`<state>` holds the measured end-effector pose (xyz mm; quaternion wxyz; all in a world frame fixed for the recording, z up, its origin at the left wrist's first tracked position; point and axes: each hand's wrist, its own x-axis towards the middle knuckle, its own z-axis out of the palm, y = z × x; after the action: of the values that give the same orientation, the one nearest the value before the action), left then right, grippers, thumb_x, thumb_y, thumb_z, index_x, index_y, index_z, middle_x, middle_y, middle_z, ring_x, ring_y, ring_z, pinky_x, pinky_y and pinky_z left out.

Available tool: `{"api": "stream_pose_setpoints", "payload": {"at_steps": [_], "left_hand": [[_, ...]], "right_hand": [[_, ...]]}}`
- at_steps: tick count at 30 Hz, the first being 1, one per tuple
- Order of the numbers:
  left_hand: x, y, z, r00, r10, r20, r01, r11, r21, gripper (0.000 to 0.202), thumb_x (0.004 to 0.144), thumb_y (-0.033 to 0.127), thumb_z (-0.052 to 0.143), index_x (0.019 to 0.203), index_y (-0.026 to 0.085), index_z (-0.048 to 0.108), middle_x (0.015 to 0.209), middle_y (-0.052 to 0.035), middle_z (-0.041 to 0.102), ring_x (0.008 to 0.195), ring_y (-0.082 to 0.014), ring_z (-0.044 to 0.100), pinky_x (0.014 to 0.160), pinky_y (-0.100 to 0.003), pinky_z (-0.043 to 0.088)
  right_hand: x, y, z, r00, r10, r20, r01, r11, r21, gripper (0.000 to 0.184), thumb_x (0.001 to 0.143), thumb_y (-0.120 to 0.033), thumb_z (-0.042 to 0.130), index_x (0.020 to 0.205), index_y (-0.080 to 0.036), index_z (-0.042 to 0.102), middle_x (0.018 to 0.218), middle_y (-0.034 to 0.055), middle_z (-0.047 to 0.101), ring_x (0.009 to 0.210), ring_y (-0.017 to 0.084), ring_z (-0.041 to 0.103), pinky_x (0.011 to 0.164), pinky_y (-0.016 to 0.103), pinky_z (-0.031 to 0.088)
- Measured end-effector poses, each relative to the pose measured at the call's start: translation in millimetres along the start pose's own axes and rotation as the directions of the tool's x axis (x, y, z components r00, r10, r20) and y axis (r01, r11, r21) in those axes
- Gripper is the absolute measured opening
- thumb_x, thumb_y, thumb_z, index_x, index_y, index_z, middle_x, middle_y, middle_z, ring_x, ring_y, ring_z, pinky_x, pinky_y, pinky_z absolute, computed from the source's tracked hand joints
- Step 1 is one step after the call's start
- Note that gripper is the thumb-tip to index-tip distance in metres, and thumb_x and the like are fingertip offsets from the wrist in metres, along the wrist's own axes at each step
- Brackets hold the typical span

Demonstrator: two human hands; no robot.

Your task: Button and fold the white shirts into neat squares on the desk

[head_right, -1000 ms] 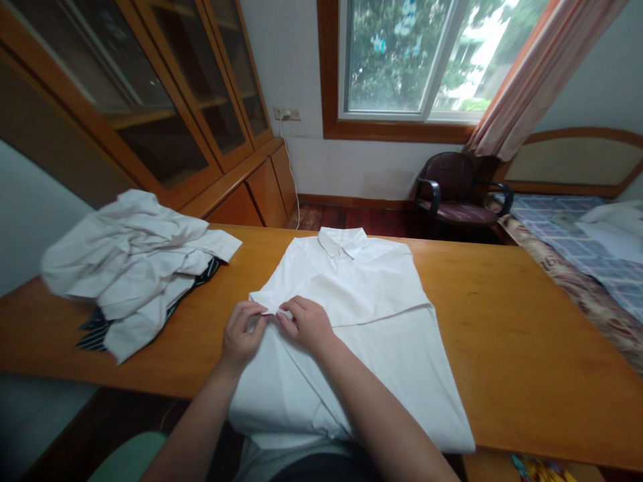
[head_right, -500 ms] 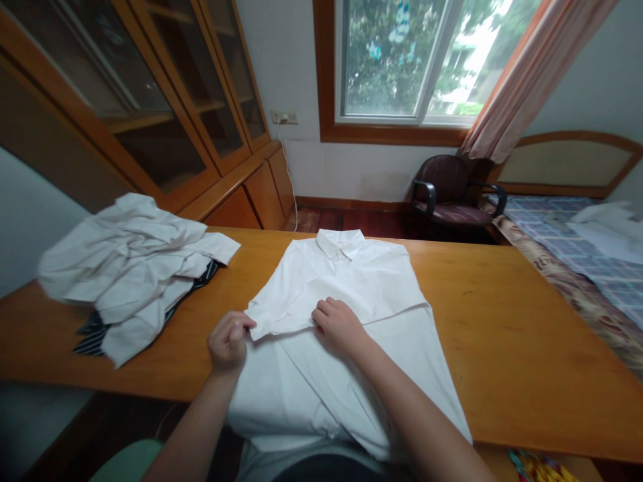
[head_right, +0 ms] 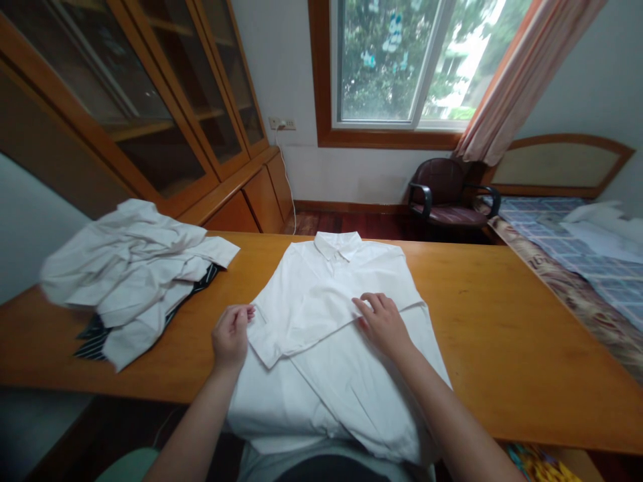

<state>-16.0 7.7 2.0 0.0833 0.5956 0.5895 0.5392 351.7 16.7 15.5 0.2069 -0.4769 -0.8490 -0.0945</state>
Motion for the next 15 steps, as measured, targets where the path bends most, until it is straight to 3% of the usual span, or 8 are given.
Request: {"api": "stream_pose_setpoints", "payload": {"at_steps": [6,11,15], "left_hand": [[9.4,6.3,7.4,0.958,0.133,0.255,-0.159,0.983,0.086,0.029,0.099,0.031,0.043,0.110,0.020,0.068,0.117,-0.0085,0.071,0.113,-0.0224,0.063,0.104,-0.038,0.047],[17.6,-0.7,12.0,0.896,0.024,0.444,-0.108,0.981,0.164,0.036,0.099,0.039,0.042,0.115,0.020,0.068,0.119,-0.0084,0.072,0.114,-0.0244,0.064,0.104,-0.041,0.048],[30.0,-3.9,18.3,0.839,-0.014,0.545,-0.128,0.967,0.222,0.045,0.098,0.044,0.040,0.120,0.017,0.068,0.127,-0.0106,0.070,0.121,-0.0264,0.060,0.110,-0.044,0.044]], "right_hand": [[-31.7,39.5,-11.7,0.979,0.202,-0.019,-0.203,0.973,-0.112,0.047,0.091,-0.039,0.064,0.133,-0.018,0.058,0.127,0.0145,0.060,0.113,0.033,0.051,0.100,0.047,0.043],[-48.4,68.4,-15.7,0.940,0.341,-0.035,-0.340,0.918,-0.204,0.049,0.088,-0.027,0.060,0.137,-0.017,0.055,0.136,0.0159,0.055,0.118,0.034,0.050,0.098,0.047,0.045],[-50.6,91.2,-11.2,0.877,0.479,-0.043,-0.475,0.849,-0.232,0.041,0.091,-0.027,0.056,0.131,-0.016,0.058,0.122,0.0168,0.061,0.105,0.031,0.056,0.086,0.041,0.049]]}}
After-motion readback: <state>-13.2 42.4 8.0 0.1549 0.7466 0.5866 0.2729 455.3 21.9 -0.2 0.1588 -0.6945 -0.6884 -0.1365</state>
